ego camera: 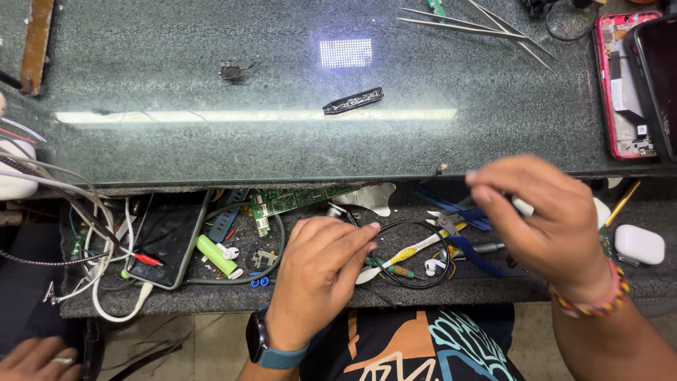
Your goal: The person strips the insulation from a black wire using a utility knife and wire cutters. They then use tweezers to adjust the exposed internal wires of the cable.
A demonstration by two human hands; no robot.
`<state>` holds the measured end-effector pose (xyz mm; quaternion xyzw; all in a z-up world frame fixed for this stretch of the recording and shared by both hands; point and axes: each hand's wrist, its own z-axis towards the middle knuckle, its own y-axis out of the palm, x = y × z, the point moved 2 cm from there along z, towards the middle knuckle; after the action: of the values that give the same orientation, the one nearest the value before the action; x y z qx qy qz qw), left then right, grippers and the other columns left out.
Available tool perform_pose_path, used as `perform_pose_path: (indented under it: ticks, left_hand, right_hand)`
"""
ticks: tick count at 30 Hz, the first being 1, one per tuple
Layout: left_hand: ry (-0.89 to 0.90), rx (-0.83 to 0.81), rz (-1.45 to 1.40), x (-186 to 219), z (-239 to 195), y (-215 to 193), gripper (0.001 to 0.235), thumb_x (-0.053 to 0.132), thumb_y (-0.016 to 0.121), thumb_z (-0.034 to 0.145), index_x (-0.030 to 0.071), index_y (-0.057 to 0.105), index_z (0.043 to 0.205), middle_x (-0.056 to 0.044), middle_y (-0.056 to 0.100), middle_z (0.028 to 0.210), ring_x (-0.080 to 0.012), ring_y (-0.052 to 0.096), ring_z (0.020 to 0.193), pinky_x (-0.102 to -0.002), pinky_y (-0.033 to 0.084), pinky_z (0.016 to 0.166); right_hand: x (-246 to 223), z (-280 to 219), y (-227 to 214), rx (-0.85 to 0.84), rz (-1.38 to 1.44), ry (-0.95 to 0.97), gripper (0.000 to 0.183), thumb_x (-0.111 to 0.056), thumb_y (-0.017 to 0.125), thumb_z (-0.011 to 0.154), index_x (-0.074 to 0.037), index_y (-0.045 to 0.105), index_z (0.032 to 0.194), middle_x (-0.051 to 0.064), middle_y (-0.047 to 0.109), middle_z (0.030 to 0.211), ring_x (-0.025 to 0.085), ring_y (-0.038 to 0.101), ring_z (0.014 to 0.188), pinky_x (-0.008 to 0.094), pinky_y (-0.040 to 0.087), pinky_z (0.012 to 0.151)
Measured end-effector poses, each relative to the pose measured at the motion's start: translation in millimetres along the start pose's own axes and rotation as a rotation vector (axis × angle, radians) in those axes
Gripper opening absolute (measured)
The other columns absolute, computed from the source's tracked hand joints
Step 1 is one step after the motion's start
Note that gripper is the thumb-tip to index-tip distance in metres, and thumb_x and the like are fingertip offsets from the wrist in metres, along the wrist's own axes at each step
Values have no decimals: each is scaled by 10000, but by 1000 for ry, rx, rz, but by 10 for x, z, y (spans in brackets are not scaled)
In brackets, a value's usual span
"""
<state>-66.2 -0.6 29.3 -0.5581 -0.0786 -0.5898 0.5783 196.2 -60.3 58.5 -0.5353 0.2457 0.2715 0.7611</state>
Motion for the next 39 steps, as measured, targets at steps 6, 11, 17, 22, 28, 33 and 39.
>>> perform_pose_path:
  ticks: [6, 11, 17, 22, 28, 33, 39]
  left_hand:
    - [27, -5, -16, 75, -29, -68, 266, 83, 762, 887, 84, 729, 1151, -39, 708, 917, -234, 661, 892, -381, 474, 850]
    - [35, 21, -63, 106, -6, -117, 258, 73, 778, 883, 74, 734, 1137, -50, 709, 917, -230, 661, 855, -363, 490, 822]
    - [81, 63, -43, 168, 114, -269, 243, 80, 786, 892, 58, 729, 1128, -63, 712, 926, -218, 664, 824, -337, 502, 747]
    - [170, 38, 73, 72, 456, -406, 229, 81, 757, 927, 52, 727, 1152, -81, 689, 905, -235, 654, 823, -368, 495, 748]
    - [193, -40, 224, -213, 1002, -380, 149, 136, 723, 982, 71, 734, 1116, -93, 652, 881, -294, 642, 839, -413, 497, 762]
    - [227, -44, 344, -293, 1252, -224, 160, 151, 730, 990, 75, 743, 1130, -94, 630, 908, -306, 626, 900, -442, 481, 822]
    - [258, 1, 454, -180, 1248, -80, 443, 178, 740, 916, 25, 640, 1319, -125, 632, 1227, -335, 576, 1163, -479, 417, 1024]
  right_hand:
    - [-68, 270, 125, -88, -298, -207, 344, -123, 824, 797, -50, 748, 1124, 111, 670, 1051, 298, 609, 905, 390, 510, 806]
    - [-66, 310, 159, -102, -284, -175, 243, -112, 834, 808, -90, 767, 1041, 75, 677, 1026, 265, 615, 891, 374, 514, 802]
    - [52, 264, 83, -43, -140, -114, 177, -89, 813, 850, -58, 744, 1010, 90, 712, 1036, 243, 696, 967, 350, 551, 852]
    - [153, 240, 37, 7, -53, -58, 150, -65, 807, 882, -16, 733, 1003, 104, 738, 1018, 187, 720, 893, 287, 566, 777]
    - [268, 275, -17, 12, 20, 93, 146, -61, 796, 898, -6, 752, 1026, 80, 746, 973, 106, 676, 760, 235, 526, 665]
    - [396, 318, -65, 32, 178, 173, 157, -33, 760, 936, -3, 752, 1090, 79, 737, 1017, 88, 648, 801, 202, 499, 679]
    - [465, 370, -48, 17, 233, 80, 117, -9, 773, 938, -7, 756, 1054, 84, 748, 1049, 121, 703, 919, 231, 559, 807]
